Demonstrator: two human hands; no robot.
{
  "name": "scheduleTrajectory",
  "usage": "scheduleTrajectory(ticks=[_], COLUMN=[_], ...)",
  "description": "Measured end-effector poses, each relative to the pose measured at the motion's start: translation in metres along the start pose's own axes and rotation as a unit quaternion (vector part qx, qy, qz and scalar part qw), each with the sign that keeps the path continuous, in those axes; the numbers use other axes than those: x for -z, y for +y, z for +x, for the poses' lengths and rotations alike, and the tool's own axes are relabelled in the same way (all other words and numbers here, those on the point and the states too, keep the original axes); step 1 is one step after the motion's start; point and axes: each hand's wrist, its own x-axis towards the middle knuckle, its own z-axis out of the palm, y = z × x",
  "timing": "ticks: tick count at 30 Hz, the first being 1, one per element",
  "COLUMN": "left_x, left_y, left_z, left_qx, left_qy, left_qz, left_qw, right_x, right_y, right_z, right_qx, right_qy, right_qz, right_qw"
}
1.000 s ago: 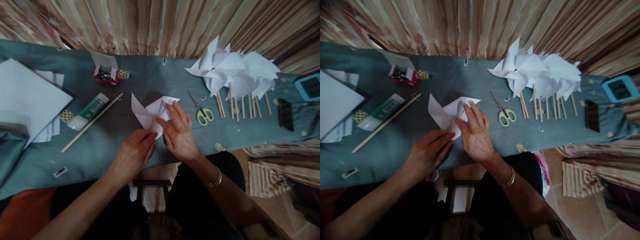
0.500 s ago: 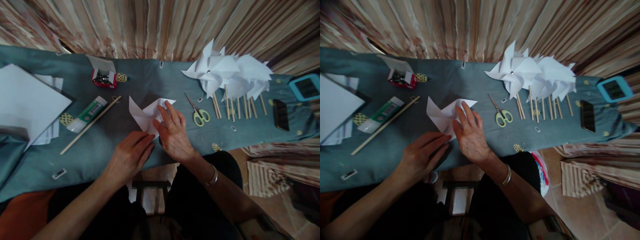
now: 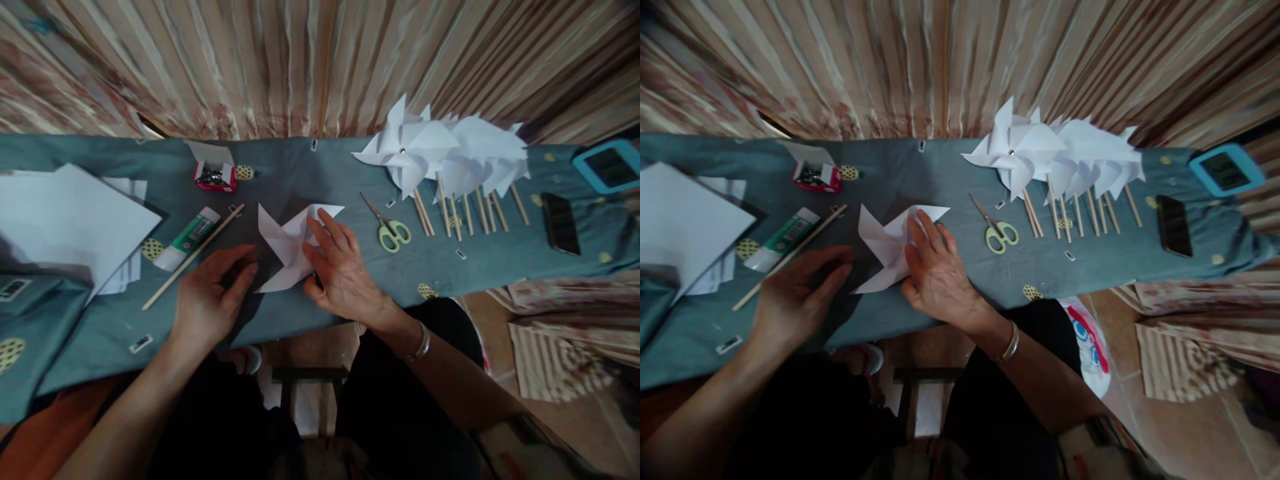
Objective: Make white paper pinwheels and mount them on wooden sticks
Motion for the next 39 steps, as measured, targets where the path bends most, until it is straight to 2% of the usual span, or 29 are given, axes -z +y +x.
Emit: scheduleTrajectory(ticks=[3,8,16,20,23,25,29,33,39], left_x=[-0.005,-0.01,-0.002,-0.004,-0.008,-0.01,-0.012,-0.015,-0.021], left_y=[-0.002,-0.003,0.008,0.007,0.005,0.006,0.015,0.024,0.031], left_z=[-0.003,-0.001,0.005,0.008,0.011,0.012,0.014,0.012,0.01], left_qx=[0.063,0.081,-0.022,0.03,0.072,0.102,0.187,0.249,0.279], left_qy=[-0.017,-0.031,0.01,-0.023,-0.033,-0.042,-0.061,-0.074,-0.082], left_qz=[-0.085,-0.175,-0.016,-0.039,-0.105,-0.18,-0.334,-0.404,-0.487], left_qw=[0.994,0.981,1.0,0.999,0.991,0.977,0.922,0.877,0.824], right_x=[-0.006,-0.011,-0.013,-0.015,-0.016,-0.017,-0.019,-0.02,-0.018], right_y=[0.001,0.002,0.004,0.002,0.002,0.003,0.008,0.011,0.013], right_z=[0.001,0.0,0.0,0.001,0.003,0.004,0.004,0.003,0.002], right_qx=[-0.005,-0.007,-0.006,-0.011,-0.015,-0.018,-0.018,-0.018,-0.021], right_qy=[0.01,0.024,0.026,0.035,0.046,0.052,0.052,0.063,0.066], right_qz=[-0.01,-0.028,-0.034,-0.032,-0.031,-0.023,-0.003,0.0,0.008], right_qw=[1.0,0.999,0.999,0.999,0.998,0.998,0.998,0.998,0.998])
